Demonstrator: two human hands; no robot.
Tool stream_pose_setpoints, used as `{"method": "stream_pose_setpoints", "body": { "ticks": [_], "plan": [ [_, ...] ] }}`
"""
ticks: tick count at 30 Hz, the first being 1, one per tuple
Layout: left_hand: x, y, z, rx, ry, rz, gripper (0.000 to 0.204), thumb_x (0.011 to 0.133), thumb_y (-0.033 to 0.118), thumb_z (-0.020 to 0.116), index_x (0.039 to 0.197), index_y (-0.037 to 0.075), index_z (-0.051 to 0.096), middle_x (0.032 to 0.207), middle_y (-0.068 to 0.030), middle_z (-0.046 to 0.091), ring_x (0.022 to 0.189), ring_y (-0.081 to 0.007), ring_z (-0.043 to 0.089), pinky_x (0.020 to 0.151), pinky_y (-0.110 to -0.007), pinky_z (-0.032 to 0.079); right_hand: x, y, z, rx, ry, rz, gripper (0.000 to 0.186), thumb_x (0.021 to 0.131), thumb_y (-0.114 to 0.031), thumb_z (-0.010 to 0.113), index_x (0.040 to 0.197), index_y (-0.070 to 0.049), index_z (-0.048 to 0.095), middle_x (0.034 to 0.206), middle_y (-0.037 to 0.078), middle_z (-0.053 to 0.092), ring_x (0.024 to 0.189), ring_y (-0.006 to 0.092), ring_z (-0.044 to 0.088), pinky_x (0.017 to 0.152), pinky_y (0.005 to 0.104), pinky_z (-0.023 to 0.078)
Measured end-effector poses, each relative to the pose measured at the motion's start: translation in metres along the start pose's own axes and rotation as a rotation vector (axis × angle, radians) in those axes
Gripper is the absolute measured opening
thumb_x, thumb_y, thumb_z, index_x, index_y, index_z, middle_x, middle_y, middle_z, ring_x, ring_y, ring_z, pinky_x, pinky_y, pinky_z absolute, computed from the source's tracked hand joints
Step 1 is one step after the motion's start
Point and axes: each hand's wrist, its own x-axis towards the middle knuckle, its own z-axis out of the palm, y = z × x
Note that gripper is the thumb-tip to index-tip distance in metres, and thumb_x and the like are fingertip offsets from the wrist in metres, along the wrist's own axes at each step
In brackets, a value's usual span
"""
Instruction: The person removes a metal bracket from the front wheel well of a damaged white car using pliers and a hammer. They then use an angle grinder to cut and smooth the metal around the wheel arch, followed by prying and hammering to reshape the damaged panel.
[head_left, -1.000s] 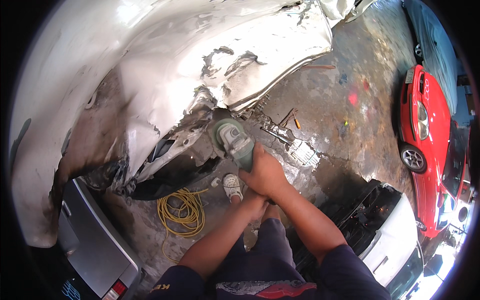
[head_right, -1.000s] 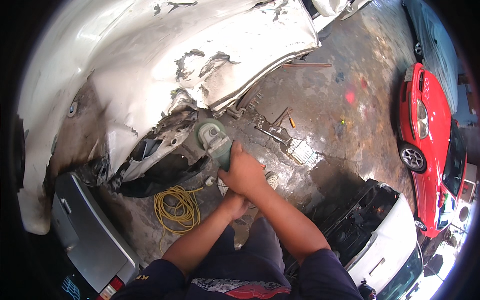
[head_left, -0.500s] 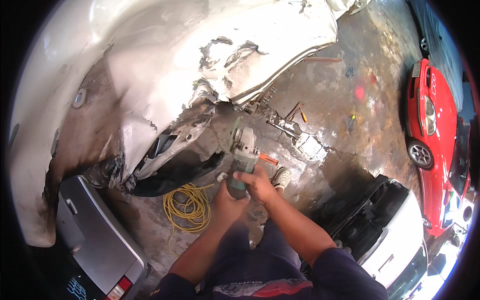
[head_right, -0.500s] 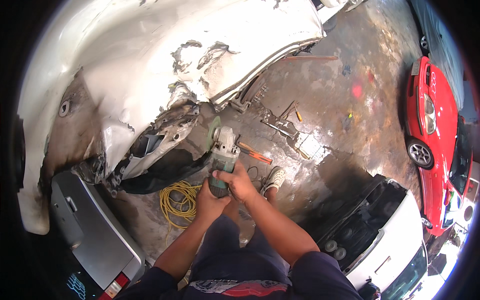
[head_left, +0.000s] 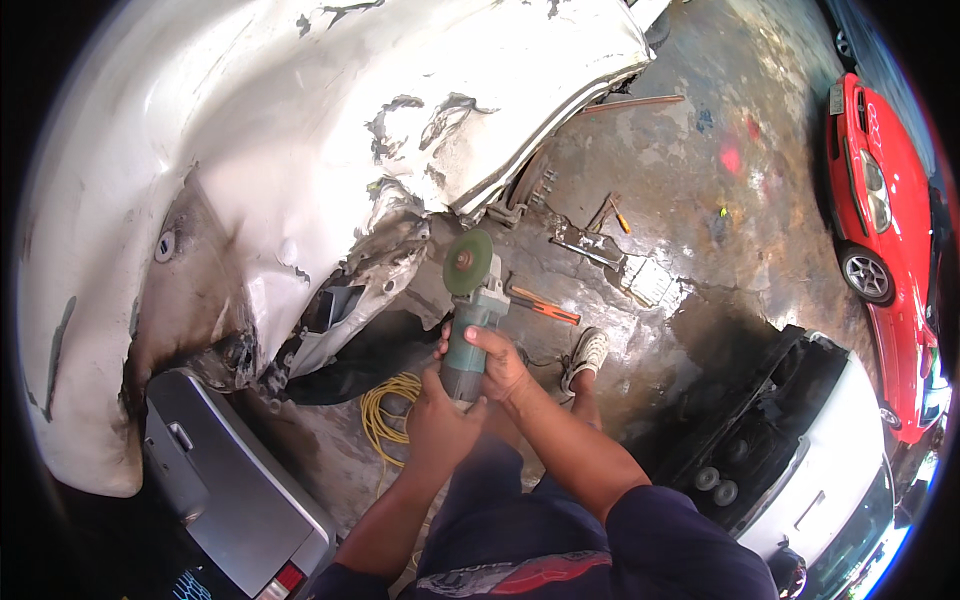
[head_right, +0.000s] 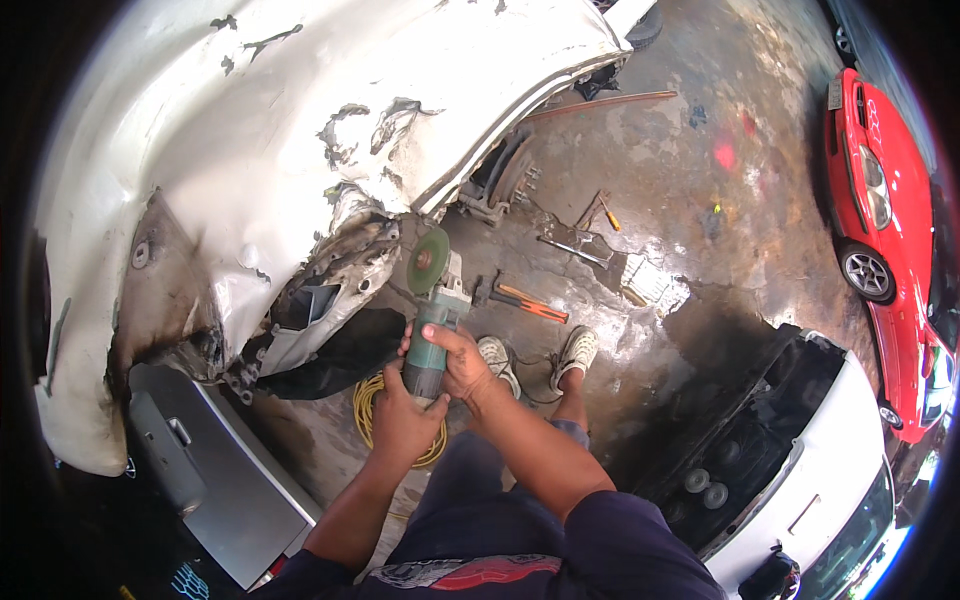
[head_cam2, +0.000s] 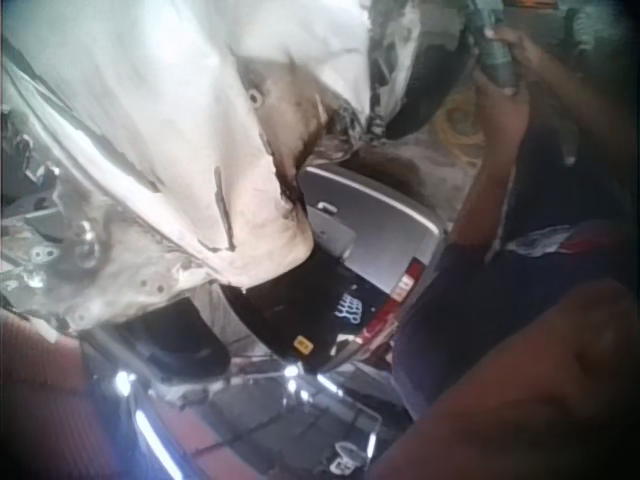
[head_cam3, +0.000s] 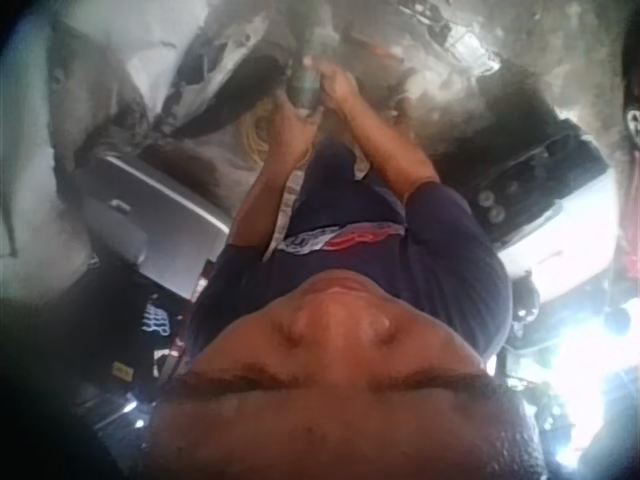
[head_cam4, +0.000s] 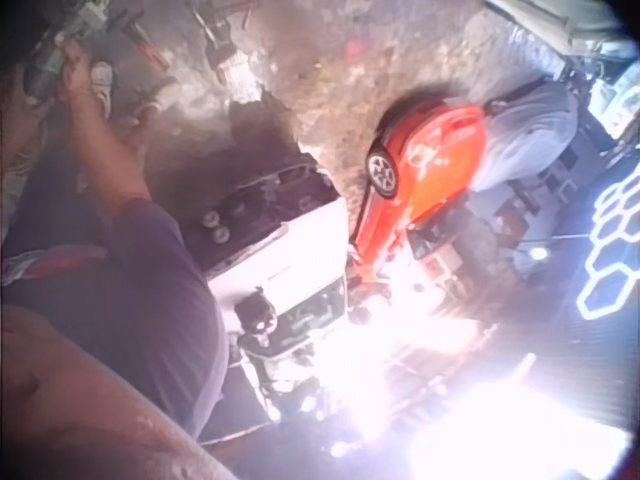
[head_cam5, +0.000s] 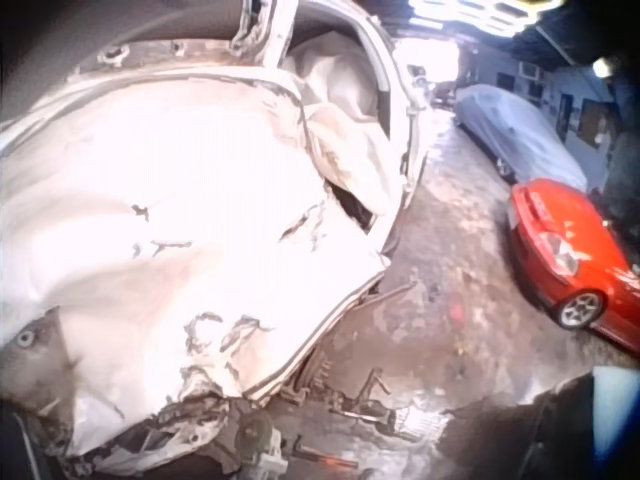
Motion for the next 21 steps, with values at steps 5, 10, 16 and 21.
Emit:
{"method": "stream_pose_setpoints", "body": {
  "ticks": [5, 10, 16, 21],
  "plan": [
    [0.004, 0.001, 0.004, -0.050, 0.048, 0.049, 0.080, 0.082, 0.022, 0.088, 0.146, 0.001, 0.044, 0.122, -0.0291, 0.070, 0.111, -0.0477, 0.071, 0.092, -0.053, 0.056, 0.005, -0.001, -0.001, -0.029, 0.013, 0.034, 0.049, 0.088, -0.033, 0.082, 0.117, 0.003, 0.067, 0.105, 0.013, 0.071, 0.100, 0.0257, 0.071, 0.097, 0.0402, 0.057],
    [0.008, 0.004, 0.009, -0.045, 0.048, 0.032, 0.079, 0.082, 0.021, 0.087, 0.145, 0.001, 0.045, 0.124, -0.0288, 0.069, 0.114, -0.0473, 0.070, 0.093, -0.053, 0.056, 0.010, -0.005, -0.007, -0.043, 0.023, 0.044, 0.048, 0.088, -0.032, 0.082, 0.116, 0.003, 0.067, 0.104, 0.013, 0.071, 0.098, 0.0255, 0.071, 0.096, 0.0399, 0.057],
    [0.011, 0.003, 0.015, -0.048, 0.069, 0.066, 0.081, 0.081, 0.024, 0.089, 0.144, 0.002, 0.043, 0.120, -0.0302, 0.070, 0.110, -0.0493, 0.070, 0.092, -0.055, 0.055, 0.011, -0.008, -0.012, -0.063, 0.027, 0.052, 0.048, 0.088, -0.034, 0.081, 0.116, 0.003, 0.068, 0.104, 0.013, 0.071, 0.098, 0.0247, 0.071, 0.096, 0.0389, 0.057],
    [0.013, 0.001, 0.017, -0.052, 0.075, 0.071, 0.081, 0.081, 0.023, 0.089, 0.143, 0.003, 0.043, 0.117, -0.0300, 0.071, 0.106, -0.0503, 0.071, 0.088, -0.055, 0.056, 0.012, -0.010, -0.010, -0.090, 0.017, 0.045, 0.048, 0.088, -0.034, 0.081, 0.116, 0.002, 0.068, 0.103, 0.012, 0.072, 0.098, 0.0245, 0.072, 0.095, 0.0385, 0.057]
  ]
}}
